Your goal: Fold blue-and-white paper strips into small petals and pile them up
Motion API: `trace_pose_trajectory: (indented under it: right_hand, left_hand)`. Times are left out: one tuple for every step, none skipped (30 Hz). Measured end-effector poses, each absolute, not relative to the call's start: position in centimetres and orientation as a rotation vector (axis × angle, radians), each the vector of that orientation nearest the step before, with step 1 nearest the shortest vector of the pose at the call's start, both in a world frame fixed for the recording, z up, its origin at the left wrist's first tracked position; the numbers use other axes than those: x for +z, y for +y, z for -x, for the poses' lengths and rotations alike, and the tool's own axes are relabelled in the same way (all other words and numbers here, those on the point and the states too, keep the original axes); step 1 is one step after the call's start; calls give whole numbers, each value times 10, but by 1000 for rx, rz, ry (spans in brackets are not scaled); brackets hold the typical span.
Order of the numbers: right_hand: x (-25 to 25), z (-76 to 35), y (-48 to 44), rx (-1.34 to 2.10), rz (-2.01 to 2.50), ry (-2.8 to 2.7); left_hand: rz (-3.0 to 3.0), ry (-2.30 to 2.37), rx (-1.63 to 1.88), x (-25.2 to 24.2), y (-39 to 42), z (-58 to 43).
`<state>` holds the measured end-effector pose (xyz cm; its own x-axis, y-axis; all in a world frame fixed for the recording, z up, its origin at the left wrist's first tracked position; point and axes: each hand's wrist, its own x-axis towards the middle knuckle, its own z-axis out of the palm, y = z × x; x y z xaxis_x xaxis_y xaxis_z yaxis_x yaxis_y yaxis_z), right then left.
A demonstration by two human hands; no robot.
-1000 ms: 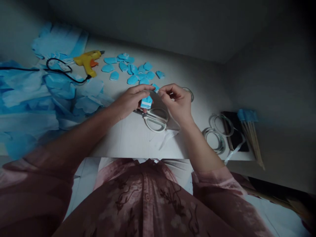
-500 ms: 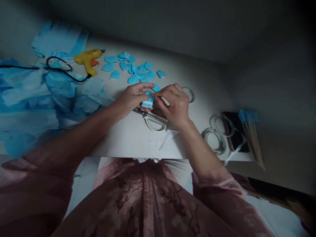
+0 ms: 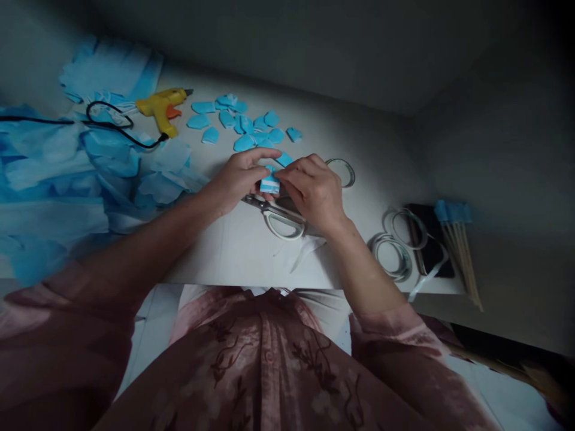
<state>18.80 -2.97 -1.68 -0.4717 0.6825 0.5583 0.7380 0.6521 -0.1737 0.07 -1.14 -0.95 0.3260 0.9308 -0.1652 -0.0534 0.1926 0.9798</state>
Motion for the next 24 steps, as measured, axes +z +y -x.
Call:
trace_pose_trajectory:
  right_hand:
    - [-16,-188,-30,-100,1089,-2290]
    - [-15,-189,-31,-75,1077,-2310]
    - [-15,-189,-31,-46,1064,-2324]
    - [-15,-190,-31,-13,1053,-2328]
    - [-16,-191,-30,30,1045,-2317]
    - [-16,-191,-29,87,1039,-2288]
    - [-18,-192,-28,159,1036,-2239]
    - [-19,-192,-27,245,1036,-2173]
    - [-20,-192,-25,341,1041,-2097]
    - [-21,-192,-24,441,1052,-2019]
    - [-21,-192,-23,538,1065,-1949]
    - [-22,-192,-22,628,1078,-1895]
    - [-23,-191,-22,708,1087,-1861]
    - [-23,-191,-22,776,1091,-1844]
    - [-24,-190,-21,828,1090,-1840]
    - [-25,-189,-21,863,1088,-1842]
    - [-25,-189,-21,885,1088,-1844]
    - [-26,-188,-20,894,1092,-1839]
    - [-27,-188,-19,894,1100,-1823]
    - [-27,-188,-18,886,1112,-1797]
    - [-28,-188,-17,877,1129,-1764]
    - [-27,-188,-16,870,1149,-1731]
    - [-27,-189,-16,869,1169,-1702]
    - [-26,-189,-16,875,1187,-1680]
  left_hand:
    - [-1154,1001,891,-10,-11,0]
    - [-1156,1014,907,-10,-10,0]
    - [-1160,1027,925,-10,-9,1]
    - [-1166,1038,940,-10,-9,2]
    - [-1173,1046,949,-9,-8,2]
    - [-1183,1048,945,-8,-8,2]
    - [-1196,1044,931,-7,-9,2]
    - [-1213,1035,913,-6,-10,2]
    - [-1235,1025,895,-6,-11,2]
    - [-1262,1016,887,-5,-12,1]
    - [-1290,1008,890,-6,-12,1]
    - [-1319,1003,901,-8,-13,1]
    - [-1344,1001,917,-10,-13,0]
    - [-1361,999,934,-13,-12,0]
    - [-1370,994,950,-15,-12,0]
    - [-1370,984,965,-18,-11,0]
    - [-1363,970,979,-20,-11,0]
    - [-1350,952,990,-21,-10,0]
    - [-1336,932,999,-22,-9,0]
    - [-1324,914,1002,-22,-9,0]
    - [-1318,904,1001,-21,-9,0]
    - [-1319,903,998,-20,-9,0]
    - [-1328,910,999,-18,-9,1]
    - [-1342,922,1006,-16,-9,1]
